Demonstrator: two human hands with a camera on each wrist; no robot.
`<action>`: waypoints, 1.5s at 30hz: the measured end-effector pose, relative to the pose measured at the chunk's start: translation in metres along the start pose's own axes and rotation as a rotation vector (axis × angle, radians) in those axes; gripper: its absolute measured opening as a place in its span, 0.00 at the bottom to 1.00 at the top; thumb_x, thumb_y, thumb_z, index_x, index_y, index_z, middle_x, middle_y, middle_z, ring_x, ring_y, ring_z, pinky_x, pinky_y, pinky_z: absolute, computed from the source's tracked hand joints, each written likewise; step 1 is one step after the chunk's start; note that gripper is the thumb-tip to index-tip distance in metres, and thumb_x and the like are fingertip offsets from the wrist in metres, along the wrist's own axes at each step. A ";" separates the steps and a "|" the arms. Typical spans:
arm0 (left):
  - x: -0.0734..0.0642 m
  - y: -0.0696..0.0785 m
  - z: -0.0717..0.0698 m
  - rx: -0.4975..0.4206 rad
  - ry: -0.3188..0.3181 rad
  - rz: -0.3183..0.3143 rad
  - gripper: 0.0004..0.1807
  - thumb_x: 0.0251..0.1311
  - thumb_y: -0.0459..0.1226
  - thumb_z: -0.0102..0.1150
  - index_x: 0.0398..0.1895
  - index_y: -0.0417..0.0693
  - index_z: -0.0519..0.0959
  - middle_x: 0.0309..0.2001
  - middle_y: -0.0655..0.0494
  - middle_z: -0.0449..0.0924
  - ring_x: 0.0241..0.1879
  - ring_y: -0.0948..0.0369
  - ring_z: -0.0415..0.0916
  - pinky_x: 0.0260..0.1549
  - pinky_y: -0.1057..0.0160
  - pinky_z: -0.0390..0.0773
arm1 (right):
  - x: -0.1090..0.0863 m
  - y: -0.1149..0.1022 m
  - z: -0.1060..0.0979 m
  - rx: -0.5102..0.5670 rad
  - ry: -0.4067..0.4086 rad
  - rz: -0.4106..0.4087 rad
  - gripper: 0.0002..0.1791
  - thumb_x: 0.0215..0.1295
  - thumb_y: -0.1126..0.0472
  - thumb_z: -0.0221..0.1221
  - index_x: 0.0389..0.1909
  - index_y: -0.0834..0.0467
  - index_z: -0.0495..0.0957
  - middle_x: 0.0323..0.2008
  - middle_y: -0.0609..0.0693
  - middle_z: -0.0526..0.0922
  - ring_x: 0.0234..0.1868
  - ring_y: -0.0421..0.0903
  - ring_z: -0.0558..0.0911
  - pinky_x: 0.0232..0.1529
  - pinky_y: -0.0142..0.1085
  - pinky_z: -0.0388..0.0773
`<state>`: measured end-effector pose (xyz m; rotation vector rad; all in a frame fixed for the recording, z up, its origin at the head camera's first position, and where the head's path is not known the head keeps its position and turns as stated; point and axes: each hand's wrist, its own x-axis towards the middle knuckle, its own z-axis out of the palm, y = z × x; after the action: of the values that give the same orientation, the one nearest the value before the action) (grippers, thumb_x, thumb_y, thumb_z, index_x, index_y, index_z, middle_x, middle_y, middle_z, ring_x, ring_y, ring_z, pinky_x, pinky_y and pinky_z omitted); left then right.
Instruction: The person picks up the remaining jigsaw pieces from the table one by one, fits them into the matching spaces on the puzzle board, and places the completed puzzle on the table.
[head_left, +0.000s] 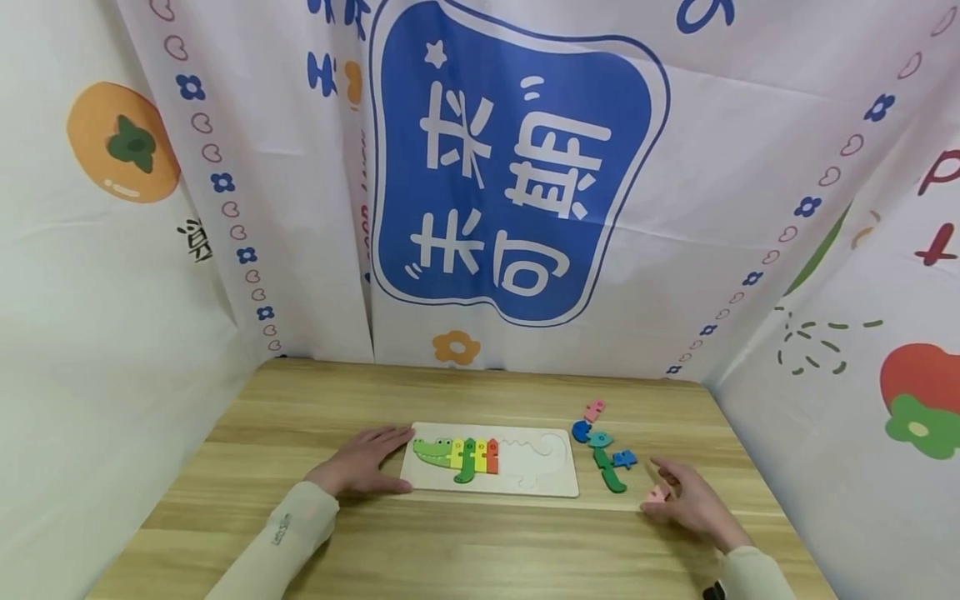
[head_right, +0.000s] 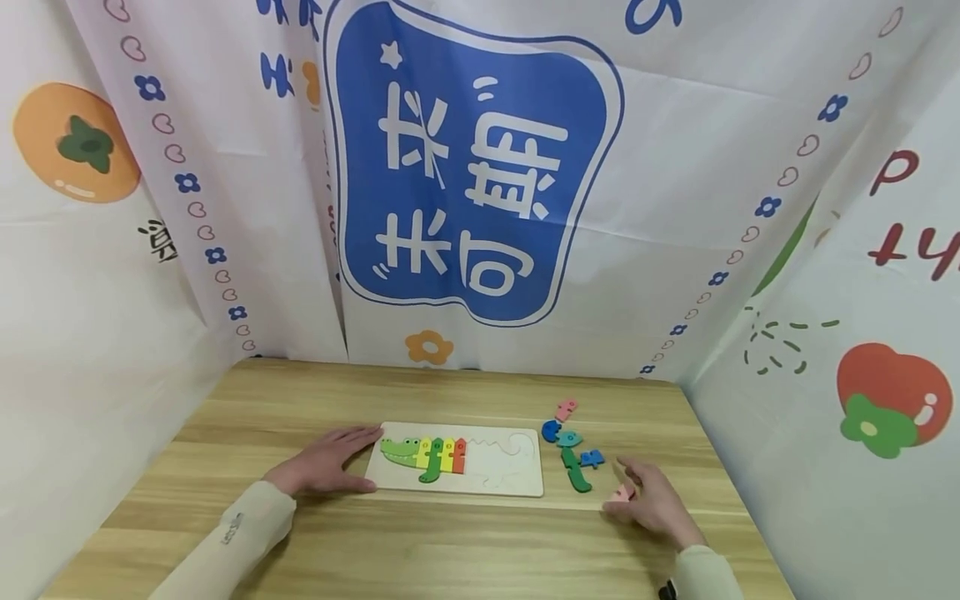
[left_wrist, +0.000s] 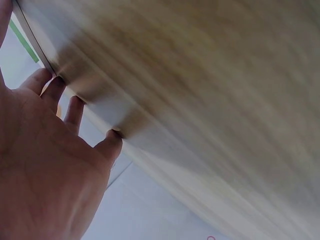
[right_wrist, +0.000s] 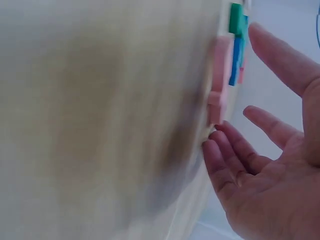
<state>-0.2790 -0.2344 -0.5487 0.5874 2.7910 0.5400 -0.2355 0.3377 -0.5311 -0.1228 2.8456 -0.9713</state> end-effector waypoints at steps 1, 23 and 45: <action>0.000 0.000 -0.001 -0.002 -0.001 0.000 0.56 0.56 0.67 0.67 0.83 0.53 0.57 0.82 0.45 0.55 0.80 0.39 0.50 0.76 0.31 0.51 | -0.001 0.001 0.001 -0.019 0.004 -0.015 0.53 0.49 0.50 0.81 0.73 0.67 0.68 0.64 0.73 0.74 0.64 0.71 0.74 0.63 0.67 0.73; 0.000 0.002 -0.002 -0.006 -0.009 0.001 0.56 0.57 0.66 0.67 0.83 0.53 0.57 0.82 0.44 0.55 0.80 0.38 0.50 0.76 0.30 0.50 | 0.004 -0.003 0.010 -0.012 0.128 0.060 0.31 0.54 0.51 0.78 0.54 0.64 0.84 0.47 0.57 0.85 0.46 0.49 0.84 0.49 0.48 0.84; 0.001 -0.002 0.002 0.003 -0.002 -0.007 0.56 0.57 0.68 0.66 0.83 0.55 0.57 0.82 0.46 0.55 0.80 0.39 0.50 0.76 0.31 0.50 | 0.009 -0.036 0.016 0.837 0.039 -0.080 0.23 0.72 0.63 0.64 0.58 0.74 0.71 0.71 0.59 0.66 0.60 0.46 0.83 0.59 0.32 0.83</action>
<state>-0.2796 -0.2353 -0.5517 0.5779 2.7916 0.5339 -0.2409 0.2992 -0.5224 -0.1246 2.2274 -2.0775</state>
